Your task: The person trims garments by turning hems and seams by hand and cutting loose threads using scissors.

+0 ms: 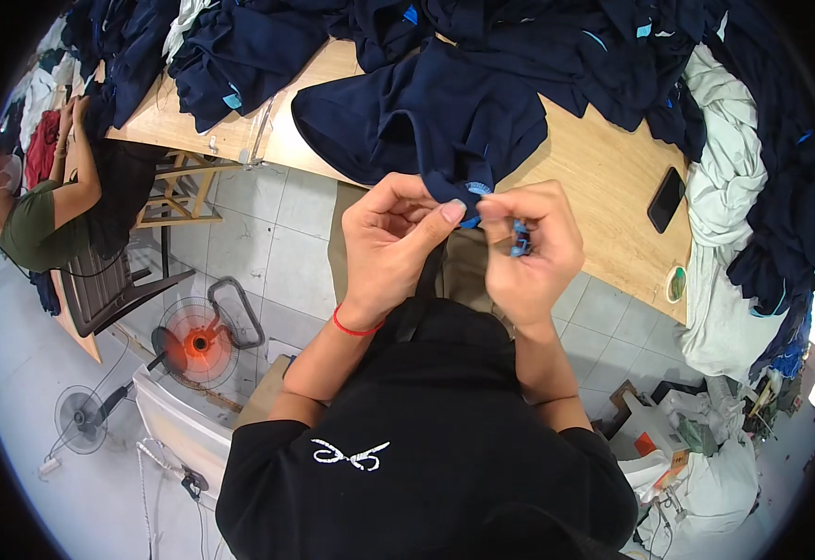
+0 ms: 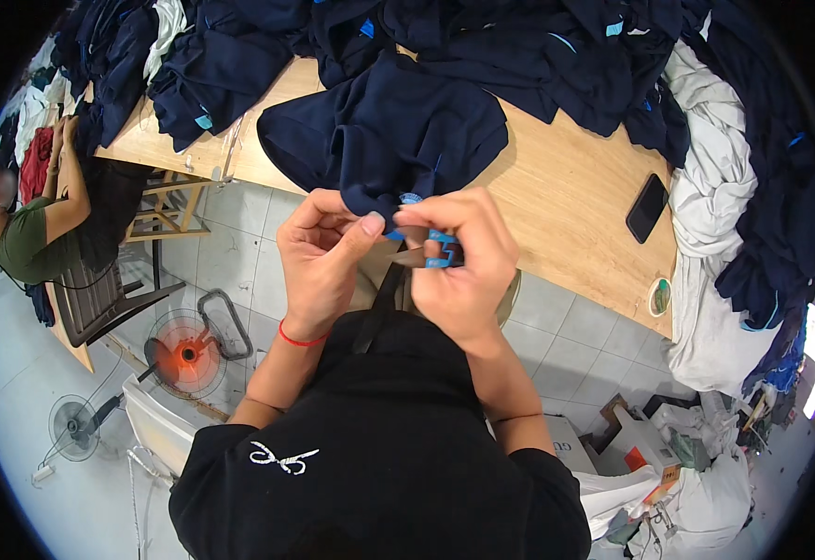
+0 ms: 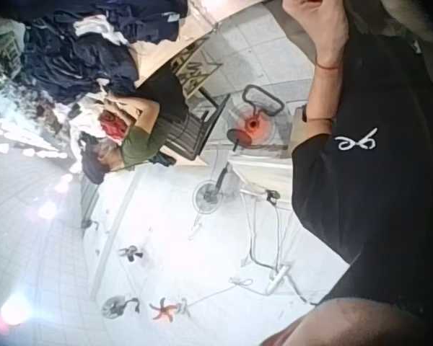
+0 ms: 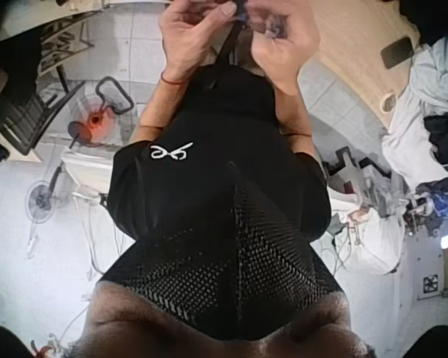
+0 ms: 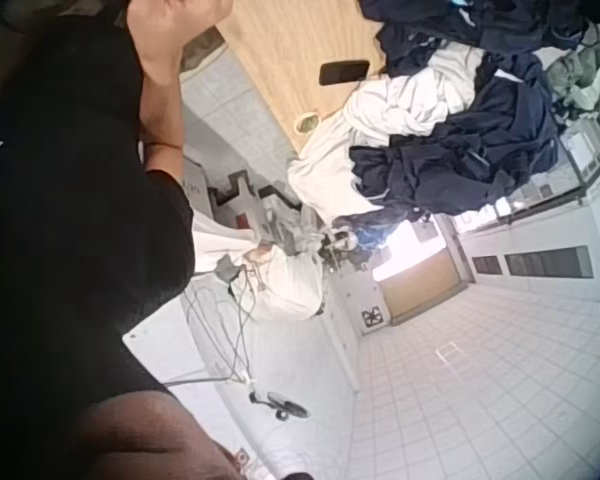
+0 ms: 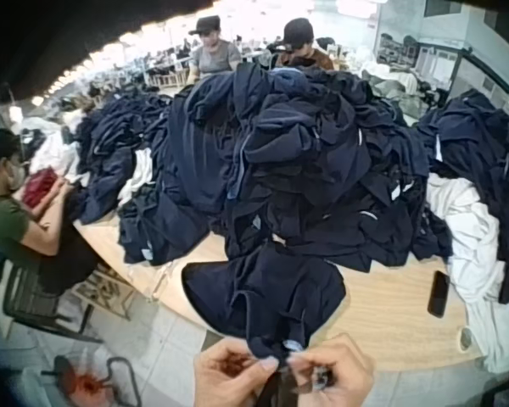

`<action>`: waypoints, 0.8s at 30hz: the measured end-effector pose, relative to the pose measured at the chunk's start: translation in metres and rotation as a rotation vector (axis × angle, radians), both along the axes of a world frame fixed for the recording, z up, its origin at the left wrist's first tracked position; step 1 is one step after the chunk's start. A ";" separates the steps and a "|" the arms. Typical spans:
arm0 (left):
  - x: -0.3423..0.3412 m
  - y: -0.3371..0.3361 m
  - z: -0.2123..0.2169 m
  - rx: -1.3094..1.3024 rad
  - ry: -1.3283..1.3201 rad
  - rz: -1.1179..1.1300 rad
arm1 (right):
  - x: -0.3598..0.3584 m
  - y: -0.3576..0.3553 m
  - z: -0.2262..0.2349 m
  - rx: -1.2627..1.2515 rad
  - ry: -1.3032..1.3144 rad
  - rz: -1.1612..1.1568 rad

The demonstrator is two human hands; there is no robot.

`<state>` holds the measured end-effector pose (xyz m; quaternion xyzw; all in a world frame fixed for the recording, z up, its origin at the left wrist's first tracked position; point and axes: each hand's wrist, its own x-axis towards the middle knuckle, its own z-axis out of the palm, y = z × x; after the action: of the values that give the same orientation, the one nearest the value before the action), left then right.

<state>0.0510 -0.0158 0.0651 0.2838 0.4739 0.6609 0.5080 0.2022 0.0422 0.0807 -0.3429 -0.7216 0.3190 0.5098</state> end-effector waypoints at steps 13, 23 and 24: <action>-0.001 0.005 0.007 0.030 -0.146 0.010 | -0.003 -0.011 0.003 -0.256 0.059 -0.074; -0.003 0.004 0.004 0.013 -0.199 0.054 | 0.018 -0.001 -0.005 -0.505 0.214 -0.140; -0.003 0.004 0.005 0.009 -0.226 0.067 | 0.018 -0.003 -0.003 -0.346 -0.007 -0.169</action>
<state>0.0482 -0.0117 0.0700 0.1937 0.4200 0.7073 0.5346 0.2197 0.0391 0.0781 -0.4861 -0.6265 0.3928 0.4657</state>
